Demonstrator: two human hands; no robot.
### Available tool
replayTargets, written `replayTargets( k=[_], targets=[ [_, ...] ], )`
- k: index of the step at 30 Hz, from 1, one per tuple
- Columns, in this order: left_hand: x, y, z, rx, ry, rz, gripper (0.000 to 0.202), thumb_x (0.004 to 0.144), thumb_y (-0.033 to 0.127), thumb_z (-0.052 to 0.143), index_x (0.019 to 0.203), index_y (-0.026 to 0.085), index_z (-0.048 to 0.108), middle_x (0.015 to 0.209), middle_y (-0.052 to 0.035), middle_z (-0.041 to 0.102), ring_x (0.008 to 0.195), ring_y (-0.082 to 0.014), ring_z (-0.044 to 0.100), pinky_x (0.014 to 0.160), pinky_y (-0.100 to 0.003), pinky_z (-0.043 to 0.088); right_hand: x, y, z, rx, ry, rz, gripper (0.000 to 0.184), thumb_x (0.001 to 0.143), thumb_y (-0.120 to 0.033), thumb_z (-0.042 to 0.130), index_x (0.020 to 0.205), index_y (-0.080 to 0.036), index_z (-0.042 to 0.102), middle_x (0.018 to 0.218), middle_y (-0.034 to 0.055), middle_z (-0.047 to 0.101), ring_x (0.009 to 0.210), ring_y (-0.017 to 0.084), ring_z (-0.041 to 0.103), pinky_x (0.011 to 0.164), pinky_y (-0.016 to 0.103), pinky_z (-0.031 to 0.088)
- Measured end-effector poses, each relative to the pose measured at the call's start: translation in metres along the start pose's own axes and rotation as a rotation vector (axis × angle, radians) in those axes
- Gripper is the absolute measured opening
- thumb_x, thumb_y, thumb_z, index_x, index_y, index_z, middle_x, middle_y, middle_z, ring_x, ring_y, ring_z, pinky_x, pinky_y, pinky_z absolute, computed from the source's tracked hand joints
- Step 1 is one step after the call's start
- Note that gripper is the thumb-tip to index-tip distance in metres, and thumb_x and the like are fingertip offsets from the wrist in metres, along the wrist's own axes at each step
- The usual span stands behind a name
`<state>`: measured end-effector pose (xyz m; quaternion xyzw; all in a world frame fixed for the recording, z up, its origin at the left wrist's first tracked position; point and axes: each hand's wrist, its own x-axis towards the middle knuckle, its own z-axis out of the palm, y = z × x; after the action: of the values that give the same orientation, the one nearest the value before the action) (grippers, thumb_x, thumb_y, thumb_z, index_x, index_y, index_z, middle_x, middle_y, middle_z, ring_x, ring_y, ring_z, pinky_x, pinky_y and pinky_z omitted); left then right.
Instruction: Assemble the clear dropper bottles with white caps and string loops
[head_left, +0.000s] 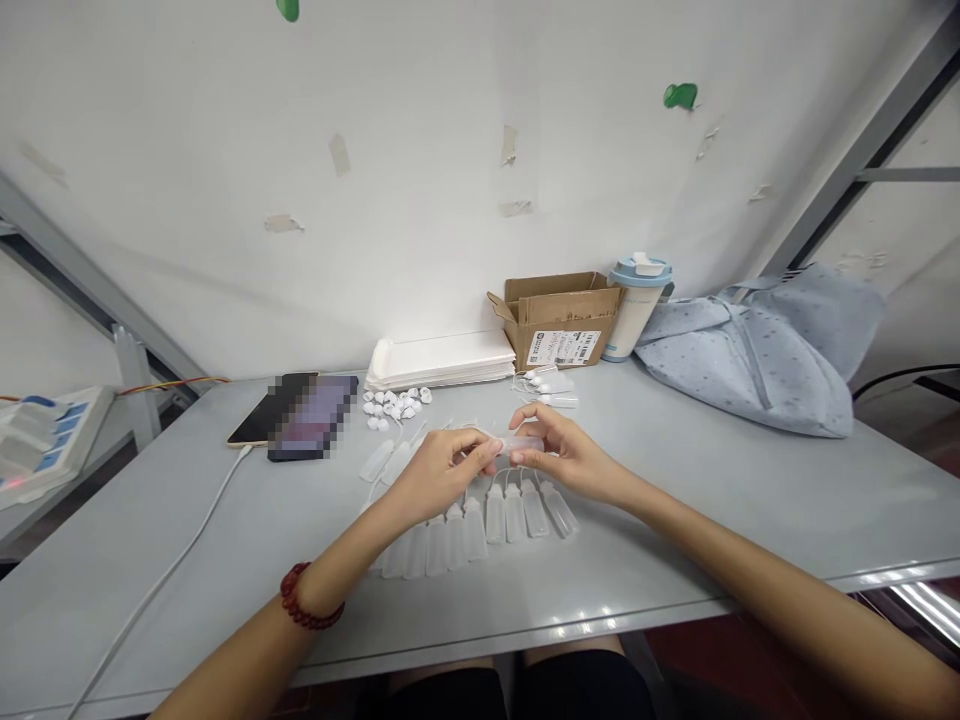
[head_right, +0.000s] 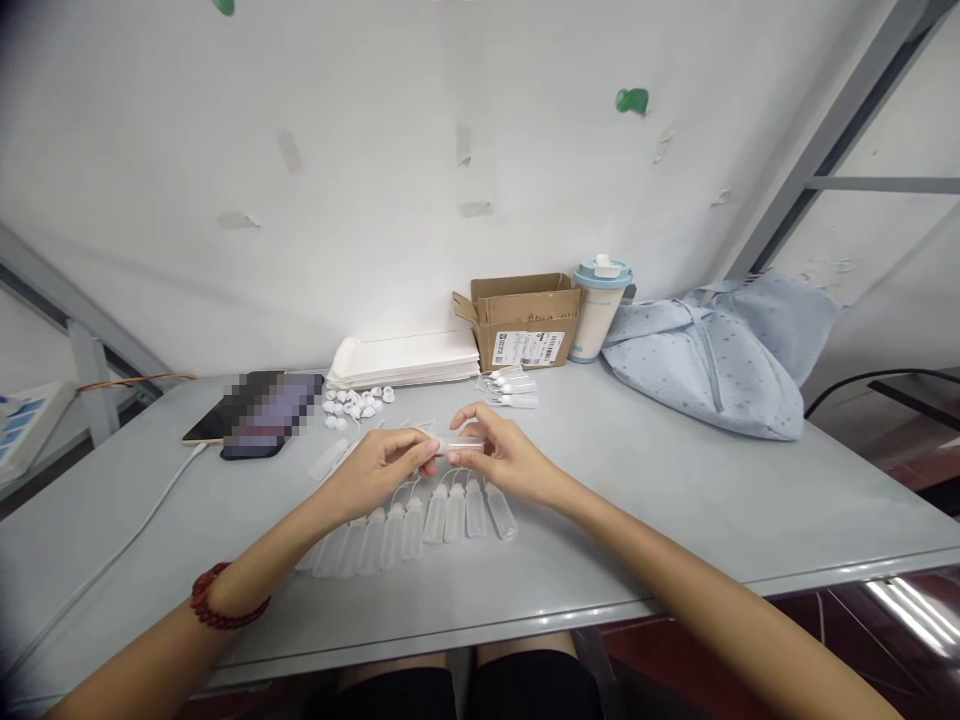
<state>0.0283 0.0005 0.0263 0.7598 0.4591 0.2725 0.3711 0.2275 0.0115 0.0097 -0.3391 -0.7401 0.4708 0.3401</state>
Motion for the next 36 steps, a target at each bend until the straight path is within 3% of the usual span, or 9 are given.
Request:
replayTargets(
  k=[6, 13, 20, 26, 30, 36],
  targets=[
    [-0.0006, 0.0036, -0.0009, 0.037, 0.008, 0.119, 0.022, 0.085, 0.030, 0.050, 0.081, 0.017, 0.067, 0.079, -0.0013, 0.067, 0.072, -0.0137, 0.058, 0.063, -0.021, 0.043, 0.0004, -0.0005, -0.0003, 0.063, -0.002, 0.024, 0.023, 0.086, -0.040, 0.053, 0.093, -0.019, 0.045, 0.069, -0.0003, 0.059, 0.065, 0.013, 0.055, 0.058, 0.025, 0.039],
    [-0.0017, 0.0007, 0.0040, 0.079, 0.115, 0.174, 0.017, 0.083, 0.027, 0.053, 0.086, 0.016, 0.066, 0.083, -0.0027, 0.068, 0.072, -0.0136, 0.058, 0.063, -0.022, 0.044, 0.0011, -0.0013, 0.0007, 0.116, -0.010, 0.044, 0.025, 0.085, -0.041, 0.054, 0.095, -0.019, 0.045, 0.063, -0.0035, 0.054, 0.059, 0.011, 0.054, 0.054, 0.022, 0.038],
    [-0.0023, 0.0044, 0.0013, -0.020, -0.017, 0.027, 0.037, 0.089, 0.041, 0.043, 0.073, 0.015, 0.064, 0.069, -0.0015, 0.065, 0.060, -0.0120, 0.056, 0.054, -0.021, 0.041, 0.0006, -0.0010, -0.0012, -0.017, 0.020, -0.018, 0.029, 0.083, -0.042, 0.057, 0.098, -0.020, 0.046, 0.069, -0.0014, 0.057, 0.062, 0.012, 0.054, 0.055, 0.024, 0.040],
    [0.0029, 0.0010, -0.0020, -0.276, -0.013, -0.097, 0.039, 0.084, 0.047, 0.049, 0.070, 0.013, 0.063, 0.064, -0.0044, 0.064, 0.058, -0.0132, 0.056, 0.059, -0.025, 0.047, 0.0022, 0.0033, -0.0011, -0.244, 0.152, -0.202, 0.022, 0.083, -0.037, 0.059, 0.095, -0.020, 0.053, 0.089, 0.0044, 0.060, 0.075, 0.014, 0.056, 0.059, 0.025, 0.046],
    [0.0059, -0.0020, -0.0018, -0.376, -0.027, -0.189, 0.043, 0.083, 0.050, 0.049, 0.071, 0.011, 0.064, 0.061, -0.0053, 0.063, 0.056, -0.0133, 0.058, 0.055, -0.025, 0.046, 0.0024, 0.0052, -0.0005, -0.343, 0.205, -0.261, 0.018, 0.086, -0.034, 0.055, 0.096, -0.020, 0.055, 0.089, 0.0050, 0.062, 0.073, 0.014, 0.057, 0.058, 0.026, 0.048],
    [0.0038, -0.0036, -0.0008, -0.279, -0.016, -0.101, 0.042, 0.084, 0.048, 0.049, 0.067, 0.012, 0.064, 0.065, -0.0041, 0.063, 0.056, -0.0113, 0.054, 0.057, -0.024, 0.044, 0.0017, 0.0078, -0.0013, -0.354, 0.204, -0.227, 0.020, 0.086, -0.035, 0.054, 0.094, -0.017, 0.057, 0.073, 0.0020, 0.061, 0.062, 0.013, 0.054, 0.055, 0.025, 0.045]
  ],
)
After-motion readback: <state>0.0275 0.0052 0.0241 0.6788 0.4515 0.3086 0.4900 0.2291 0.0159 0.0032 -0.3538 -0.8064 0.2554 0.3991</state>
